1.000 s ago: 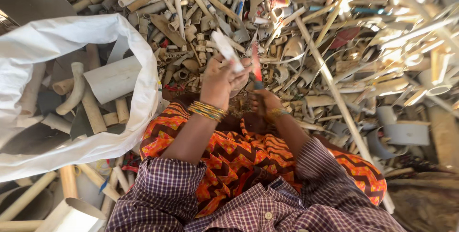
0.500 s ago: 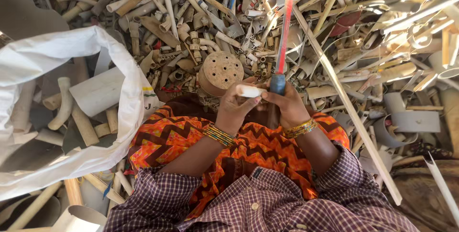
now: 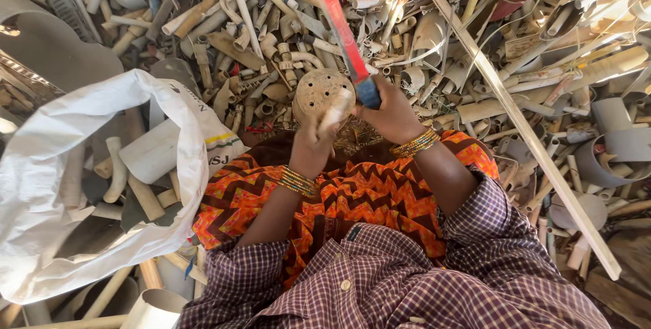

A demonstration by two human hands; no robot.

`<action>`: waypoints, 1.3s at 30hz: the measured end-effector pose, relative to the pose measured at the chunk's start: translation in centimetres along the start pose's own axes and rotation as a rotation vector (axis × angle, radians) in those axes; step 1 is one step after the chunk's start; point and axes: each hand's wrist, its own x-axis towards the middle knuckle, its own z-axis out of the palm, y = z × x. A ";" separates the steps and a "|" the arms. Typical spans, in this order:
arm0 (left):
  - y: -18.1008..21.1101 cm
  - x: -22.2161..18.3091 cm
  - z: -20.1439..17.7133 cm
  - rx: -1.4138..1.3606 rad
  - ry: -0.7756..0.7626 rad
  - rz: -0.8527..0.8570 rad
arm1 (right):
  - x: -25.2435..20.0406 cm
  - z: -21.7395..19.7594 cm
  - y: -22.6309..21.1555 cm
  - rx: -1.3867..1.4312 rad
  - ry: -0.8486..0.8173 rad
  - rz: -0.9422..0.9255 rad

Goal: The person saws a segment of PVC pipe using a hand saw, wraps adhesive tape around the end of the pipe, and prepares several small pipe pieces while sitting on the ground.

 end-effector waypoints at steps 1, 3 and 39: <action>-0.4 0.5 -0.1 -0.122 0.057 0.023 | 0.3 -0.1 0.0 0.000 0.062 -0.077; -1.9 1.7 -0.3 -0.238 0.131 0.032 | 1.0 -0.1 0.1 0.137 0.077 -0.117; -11.4 4.1 3.8 0.627 0.233 0.167 | -1.8 6.9 10.3 -0.626 -0.203 -0.240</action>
